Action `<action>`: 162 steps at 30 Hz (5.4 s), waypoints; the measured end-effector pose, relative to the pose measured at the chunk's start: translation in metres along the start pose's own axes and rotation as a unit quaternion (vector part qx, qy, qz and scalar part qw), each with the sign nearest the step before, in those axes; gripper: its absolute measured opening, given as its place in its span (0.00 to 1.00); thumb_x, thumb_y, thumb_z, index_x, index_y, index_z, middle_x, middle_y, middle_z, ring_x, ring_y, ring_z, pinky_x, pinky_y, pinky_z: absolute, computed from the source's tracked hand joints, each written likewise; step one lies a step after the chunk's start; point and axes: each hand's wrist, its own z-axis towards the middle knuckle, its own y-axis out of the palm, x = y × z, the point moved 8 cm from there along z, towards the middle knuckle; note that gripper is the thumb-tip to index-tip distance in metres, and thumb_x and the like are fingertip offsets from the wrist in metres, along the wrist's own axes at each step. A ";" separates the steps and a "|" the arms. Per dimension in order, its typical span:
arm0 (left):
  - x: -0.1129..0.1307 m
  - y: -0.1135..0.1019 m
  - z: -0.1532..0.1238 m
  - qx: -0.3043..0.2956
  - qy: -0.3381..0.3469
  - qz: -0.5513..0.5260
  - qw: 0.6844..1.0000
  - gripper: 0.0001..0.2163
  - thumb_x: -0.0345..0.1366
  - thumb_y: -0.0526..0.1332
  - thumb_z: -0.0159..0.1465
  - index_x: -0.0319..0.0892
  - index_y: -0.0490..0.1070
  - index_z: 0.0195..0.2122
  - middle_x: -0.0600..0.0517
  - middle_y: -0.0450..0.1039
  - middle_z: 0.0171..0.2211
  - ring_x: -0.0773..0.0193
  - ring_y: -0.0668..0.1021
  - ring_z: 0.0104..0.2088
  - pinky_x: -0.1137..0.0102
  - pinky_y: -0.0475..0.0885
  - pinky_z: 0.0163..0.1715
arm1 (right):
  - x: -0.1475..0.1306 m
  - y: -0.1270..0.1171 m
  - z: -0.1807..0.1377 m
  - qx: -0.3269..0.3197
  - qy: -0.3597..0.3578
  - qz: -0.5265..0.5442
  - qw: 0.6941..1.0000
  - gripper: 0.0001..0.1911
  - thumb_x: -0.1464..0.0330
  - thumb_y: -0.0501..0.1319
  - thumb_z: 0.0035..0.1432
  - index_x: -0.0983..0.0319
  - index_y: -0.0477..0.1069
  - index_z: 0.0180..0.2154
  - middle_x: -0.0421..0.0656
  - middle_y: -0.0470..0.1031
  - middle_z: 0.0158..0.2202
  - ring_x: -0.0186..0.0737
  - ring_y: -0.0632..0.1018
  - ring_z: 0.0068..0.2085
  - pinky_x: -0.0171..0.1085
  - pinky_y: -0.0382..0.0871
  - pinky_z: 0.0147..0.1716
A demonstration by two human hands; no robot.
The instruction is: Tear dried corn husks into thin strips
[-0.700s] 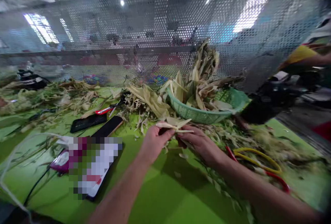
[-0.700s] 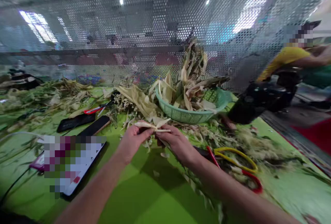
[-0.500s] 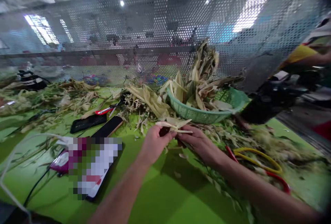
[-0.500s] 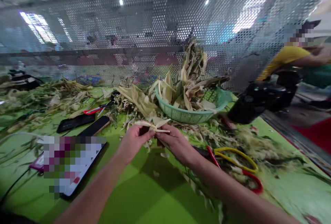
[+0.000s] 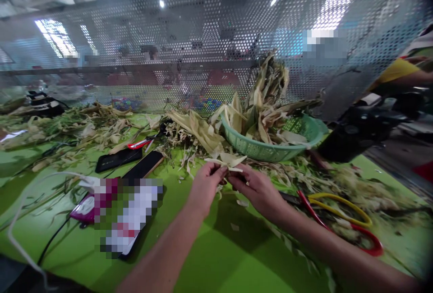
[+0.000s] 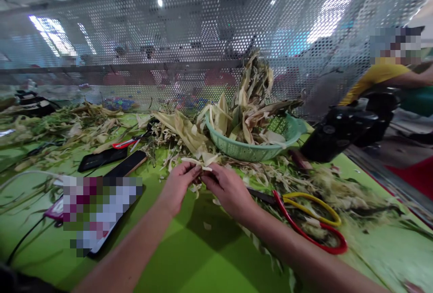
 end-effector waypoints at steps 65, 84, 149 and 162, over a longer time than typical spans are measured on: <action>0.024 0.005 -0.001 -0.087 0.082 0.109 0.987 0.14 0.40 0.67 0.56 0.39 0.73 0.41 0.47 0.76 0.38 0.60 0.76 0.40 0.66 0.70 0.43 | 0.010 0.009 -0.001 -0.078 0.094 0.235 0.964 0.17 0.56 0.56 0.61 0.61 0.66 0.29 0.36 0.62 0.20 0.33 0.64 0.23 0.34 0.56 0.23; 0.002 0.002 0.000 -0.029 -0.002 -0.047 0.998 0.12 0.45 0.65 0.57 0.40 0.70 0.29 0.54 0.69 0.27 0.68 0.72 0.30 0.72 0.67 0.34 | -0.008 0.004 -0.003 -0.062 0.011 0.019 0.998 0.13 0.61 0.53 0.64 0.60 0.69 0.30 0.39 0.71 0.26 0.37 0.71 0.28 0.35 0.62 0.29; 0.001 0.019 -0.008 -0.080 -0.034 0.014 0.996 0.15 0.43 0.69 0.53 0.40 0.73 0.37 0.54 0.71 0.28 0.70 0.69 0.26 0.74 0.62 0.27 | 0.026 -0.037 0.007 0.141 0.114 0.390 0.903 0.13 0.62 0.70 0.47 0.60 0.69 0.29 0.37 0.70 0.27 0.34 0.70 0.28 0.34 0.65 0.31; -0.017 0.038 -0.018 -0.133 -0.051 0.057 0.988 0.16 0.44 0.71 0.50 0.38 0.72 0.32 0.50 0.76 0.29 0.63 0.77 0.32 0.67 0.70 0.38 | 0.019 -0.045 0.007 0.144 0.094 0.434 0.884 0.13 0.64 0.71 0.47 0.61 0.69 0.29 0.37 0.69 0.27 0.31 0.68 0.28 0.32 0.63 0.30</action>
